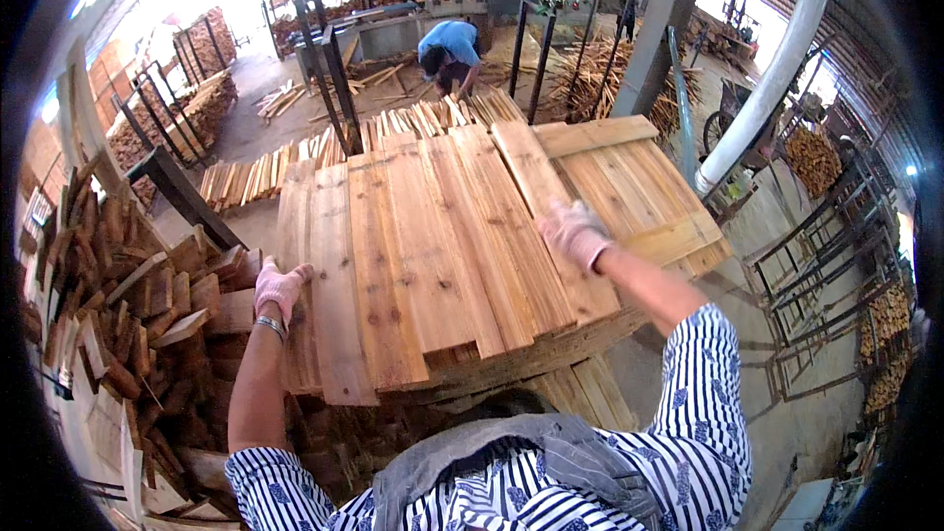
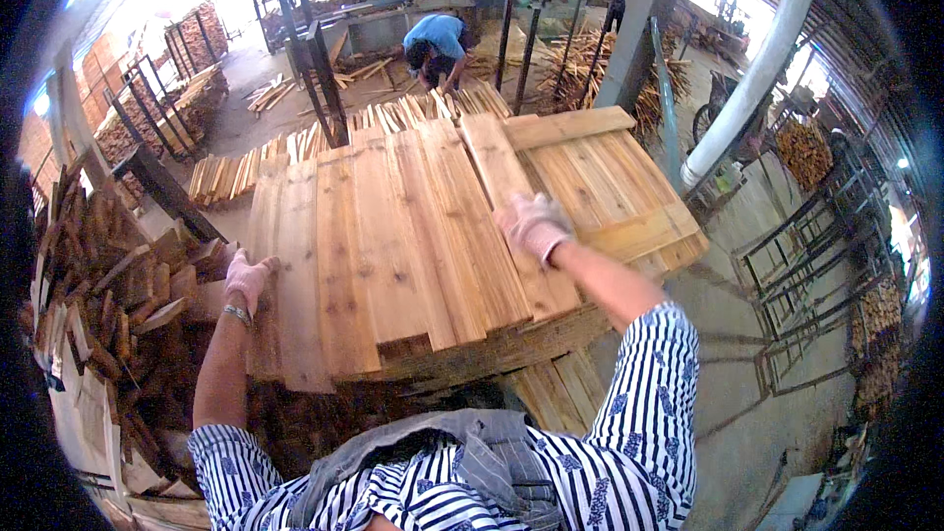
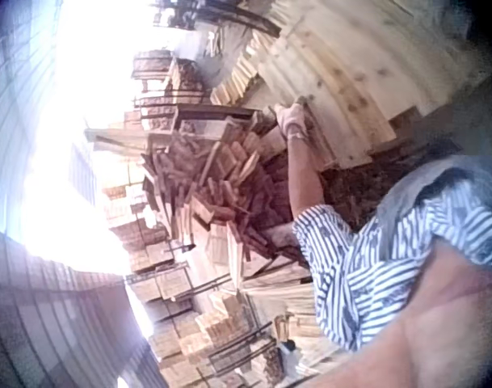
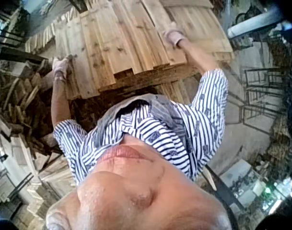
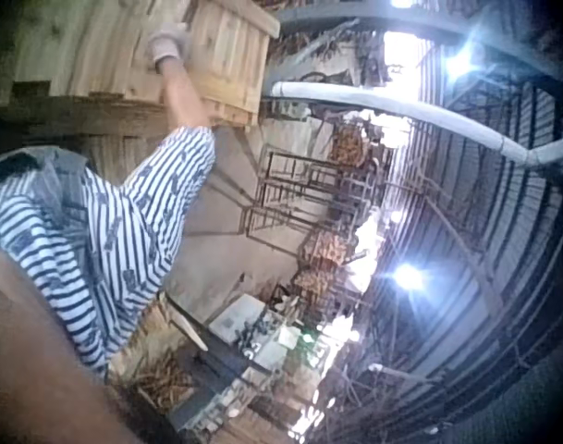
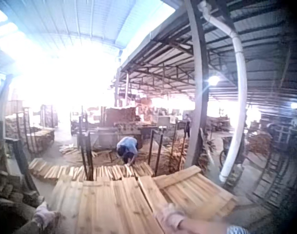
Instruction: The person repeatedly picks up wooden planks from a large pile and stacks them onto a pallet. They wear gloves and handle the wood with both hands, arranging the planks in layers to build a stable stack.
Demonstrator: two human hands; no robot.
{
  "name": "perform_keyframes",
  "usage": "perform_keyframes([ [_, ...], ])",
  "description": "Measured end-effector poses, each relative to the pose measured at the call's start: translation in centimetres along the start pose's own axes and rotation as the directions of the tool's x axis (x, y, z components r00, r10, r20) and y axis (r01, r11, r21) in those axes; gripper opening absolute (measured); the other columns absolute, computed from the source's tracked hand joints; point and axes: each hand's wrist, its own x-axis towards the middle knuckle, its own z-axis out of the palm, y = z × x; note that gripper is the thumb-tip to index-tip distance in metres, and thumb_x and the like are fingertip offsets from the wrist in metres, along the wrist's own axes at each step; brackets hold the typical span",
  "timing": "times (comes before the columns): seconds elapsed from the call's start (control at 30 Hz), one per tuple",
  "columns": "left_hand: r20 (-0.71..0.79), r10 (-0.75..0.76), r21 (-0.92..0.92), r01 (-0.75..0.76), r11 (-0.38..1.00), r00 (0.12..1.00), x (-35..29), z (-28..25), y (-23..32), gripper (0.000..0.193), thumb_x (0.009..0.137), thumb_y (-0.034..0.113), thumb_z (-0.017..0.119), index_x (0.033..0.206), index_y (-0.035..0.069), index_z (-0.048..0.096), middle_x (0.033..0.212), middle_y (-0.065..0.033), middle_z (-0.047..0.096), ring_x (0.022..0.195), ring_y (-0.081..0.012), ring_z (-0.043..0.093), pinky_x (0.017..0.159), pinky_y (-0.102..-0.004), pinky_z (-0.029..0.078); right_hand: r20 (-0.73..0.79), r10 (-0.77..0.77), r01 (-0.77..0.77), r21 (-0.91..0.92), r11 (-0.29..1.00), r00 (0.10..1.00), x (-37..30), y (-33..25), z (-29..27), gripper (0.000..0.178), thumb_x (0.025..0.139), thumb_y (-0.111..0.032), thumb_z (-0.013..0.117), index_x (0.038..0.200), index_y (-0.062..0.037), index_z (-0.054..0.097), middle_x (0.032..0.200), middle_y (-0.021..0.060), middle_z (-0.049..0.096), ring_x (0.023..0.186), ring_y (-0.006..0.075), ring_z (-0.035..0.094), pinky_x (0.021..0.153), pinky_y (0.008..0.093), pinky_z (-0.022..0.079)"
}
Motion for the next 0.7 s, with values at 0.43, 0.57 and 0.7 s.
perform_keyframes([
  [0.43,-0.136,0.158,0.269,-0.117,0.956,0.978,-2.3,3.9,1.3,0.051,0.093,0.042,0.056,0.125,0.002,0.055,0.123,-0.0193,0.057,0.114,-0.0371,0.056,0.096,-0.0514,0.046,-0.401,-0.664,0.627,-0.241,0.741,0.631,-0.2,0.3,3.2,0.064,0.092,-0.037,0.064,0.144,-0.0022,0.05,0.153,0.0328,0.034,0.139,0.0471,0.039,0.115,0.0525,0.035],
  [0.57,-0.186,0.059,0.408,0.023,0.913,0.981,-6.9,4.9,2.3,0.064,0.095,0.049,0.046,0.144,0.007,0.046,0.148,-0.018,0.046,0.136,-0.0385,0.043,0.111,-0.0565,0.032,-0.413,-0.883,0.974,0.059,0.218,0.222,-4.4,-6.7,1.4,0.051,0.093,-0.023,0.066,0.137,0.0012,0.056,0.145,0.0307,0.047,0.134,0.0447,0.047,0.113,0.0489,0.038],
  [0.7,-0.121,0.049,0.54,0.025,0.841,0.991,-18.0,7.2,1.7,0.077,0.1,0.06,0.033,0.158,0.009,0.03,0.167,-0.0191,0.015,0.155,-0.0365,0.012,0.125,-0.0536,0.003,-0.311,-0.937,0.932,0.263,-0.247,-0.161,-10.2,-10.1,-0.7,0.045,0.093,-0.011,0.064,0.135,0.0016,0.056,0.142,0.0279,0.05,0.131,0.0417,0.051,0.11,0.0475,0.043],
])
